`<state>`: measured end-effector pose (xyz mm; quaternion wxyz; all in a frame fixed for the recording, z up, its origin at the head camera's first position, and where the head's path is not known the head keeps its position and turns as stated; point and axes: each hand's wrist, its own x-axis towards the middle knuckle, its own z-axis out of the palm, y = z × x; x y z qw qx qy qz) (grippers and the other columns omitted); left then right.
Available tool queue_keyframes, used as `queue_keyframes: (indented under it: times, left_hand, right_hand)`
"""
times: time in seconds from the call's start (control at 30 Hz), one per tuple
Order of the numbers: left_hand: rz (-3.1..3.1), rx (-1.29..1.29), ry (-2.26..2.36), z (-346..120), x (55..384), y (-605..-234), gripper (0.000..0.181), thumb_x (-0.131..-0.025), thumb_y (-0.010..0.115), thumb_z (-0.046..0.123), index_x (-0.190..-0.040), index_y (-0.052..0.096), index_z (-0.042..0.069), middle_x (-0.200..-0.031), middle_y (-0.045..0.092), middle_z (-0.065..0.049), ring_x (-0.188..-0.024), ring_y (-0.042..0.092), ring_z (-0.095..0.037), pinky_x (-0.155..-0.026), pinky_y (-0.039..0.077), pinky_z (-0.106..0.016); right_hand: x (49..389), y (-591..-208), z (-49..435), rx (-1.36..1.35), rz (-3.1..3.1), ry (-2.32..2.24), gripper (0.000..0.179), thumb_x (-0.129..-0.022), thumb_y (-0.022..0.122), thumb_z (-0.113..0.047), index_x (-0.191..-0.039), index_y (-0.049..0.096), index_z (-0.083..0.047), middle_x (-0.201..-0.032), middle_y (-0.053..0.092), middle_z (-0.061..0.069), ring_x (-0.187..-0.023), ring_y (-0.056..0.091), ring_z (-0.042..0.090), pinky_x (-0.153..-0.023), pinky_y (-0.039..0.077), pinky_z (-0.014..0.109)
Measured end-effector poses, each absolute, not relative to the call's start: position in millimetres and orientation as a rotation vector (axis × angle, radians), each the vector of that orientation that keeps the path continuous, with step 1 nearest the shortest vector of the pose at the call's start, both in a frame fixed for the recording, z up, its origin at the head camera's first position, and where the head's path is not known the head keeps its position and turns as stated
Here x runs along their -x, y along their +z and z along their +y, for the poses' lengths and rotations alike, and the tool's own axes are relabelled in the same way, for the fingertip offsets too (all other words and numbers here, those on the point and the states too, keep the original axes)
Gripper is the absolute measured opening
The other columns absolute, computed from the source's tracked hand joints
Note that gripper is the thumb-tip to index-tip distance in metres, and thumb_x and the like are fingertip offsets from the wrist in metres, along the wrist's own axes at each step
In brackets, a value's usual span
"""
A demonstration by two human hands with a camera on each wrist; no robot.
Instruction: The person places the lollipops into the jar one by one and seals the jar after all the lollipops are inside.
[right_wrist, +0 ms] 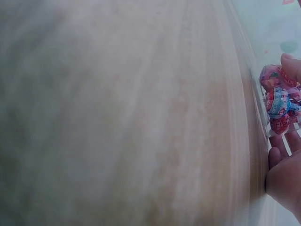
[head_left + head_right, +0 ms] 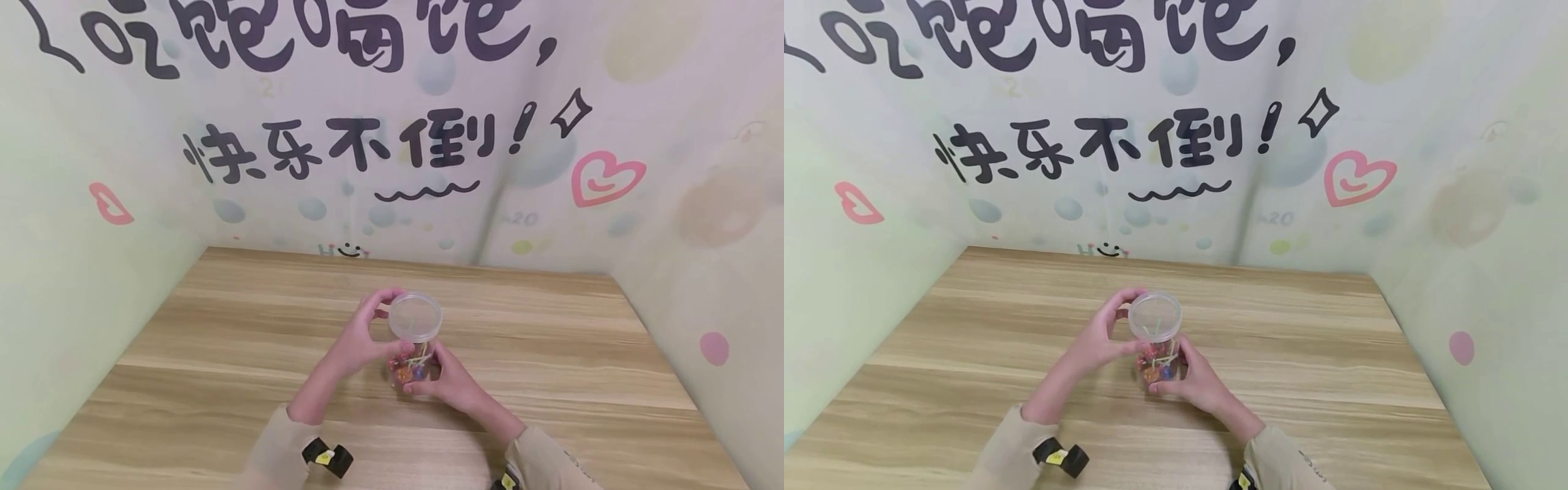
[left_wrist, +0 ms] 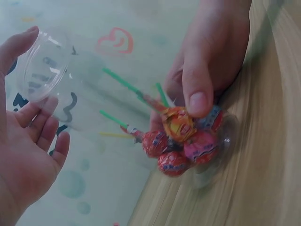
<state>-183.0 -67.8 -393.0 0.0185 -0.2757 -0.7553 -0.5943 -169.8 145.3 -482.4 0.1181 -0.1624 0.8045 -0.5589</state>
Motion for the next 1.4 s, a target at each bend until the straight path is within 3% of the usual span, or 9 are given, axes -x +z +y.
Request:
queue_keyframes:
  times: [0.23,0.57,0.8,0.93,1.27,1.4]
  left_hand:
    - [-2.377,0.702,-1.824,-57.7,176.2,-393.8,0.077,-0.073,0.087,0.034,-0.138,0.05,0.016,-0.133,0.053,-0.006,-0.116,0.048,-0.026,-0.1,0.042,-0.039]
    - [-2.377,0.824,-1.778,-56.6,187.8,-390.9,0.072,-0.071,0.085,0.025,-0.132,0.051,0.011,-0.128,0.055,-0.007,-0.119,0.047,-0.024,-0.101,0.043,-0.039]
    - [-2.366,0.915,-1.792,-59.4,197.3,-391.7,0.074,-0.071,0.085,0.031,-0.131,0.05,0.006,-0.128,0.054,-0.017,-0.119,0.048,-0.03,-0.102,0.042,-0.041]
    - [-2.359,0.964,-1.796,-61.1,201.0,-393.2,0.073,-0.072,0.085,0.032,-0.131,0.05,0.005,-0.129,0.053,-0.02,-0.117,0.048,-0.027,-0.102,0.043,-0.043]
    - [-2.468,0.97,-1.665,-70.0,200.3,-387.4,0.081,-0.072,0.088,0.025,-0.14,0.047,0.011,-0.134,0.055,-0.005,-0.126,0.046,-0.025,-0.105,0.044,-0.045]
    - [-2.583,0.918,-1.503,-84.0,199.2,-386.5,0.091,-0.072,0.088,0.025,-0.148,0.039,0.014,-0.137,0.054,-0.006,-0.127,0.046,-0.026,-0.105,0.044,-0.044]
  right_hand:
    - [168.1,-481.0,145.3,0.47,2.355,-1.634,0.086,-0.075,0.086,-0.022,-0.147,0.038,-0.015,-0.14,0.056,0.008,-0.128,0.054,0.028,-0.114,0.038,0.053]
    - [167.8,-478.9,147.1,0.444,2.395,-1.604,0.085,-0.074,0.087,-0.023,-0.146,0.041,-0.017,-0.137,0.059,0.005,-0.127,0.054,0.025,-0.112,0.038,0.051]
    - [169.4,-480.2,146.1,0.454,2.391,-1.609,0.083,-0.075,0.087,-0.022,-0.145,0.042,-0.019,-0.136,0.06,0.003,-0.125,0.054,0.023,-0.11,0.038,0.046]
    - [169.2,-480.3,145.9,0.45,2.402,-1.605,0.083,-0.074,0.087,-0.022,-0.144,0.043,-0.019,-0.134,0.061,0.004,-0.124,0.054,0.022,-0.11,0.039,0.046]
    - [171.2,-479.0,150.6,0.527,2.445,-1.547,0.087,-0.074,0.087,-0.027,-0.146,0.04,-0.019,-0.142,0.056,0.006,-0.131,0.052,0.028,-0.114,0.036,0.056]
    - [168.3,-465.3,159.8,0.535,2.54,-1.424,0.088,-0.071,0.088,-0.035,-0.144,0.043,-0.017,-0.142,0.056,0.007,-0.132,0.052,0.03,-0.112,0.04,0.057]
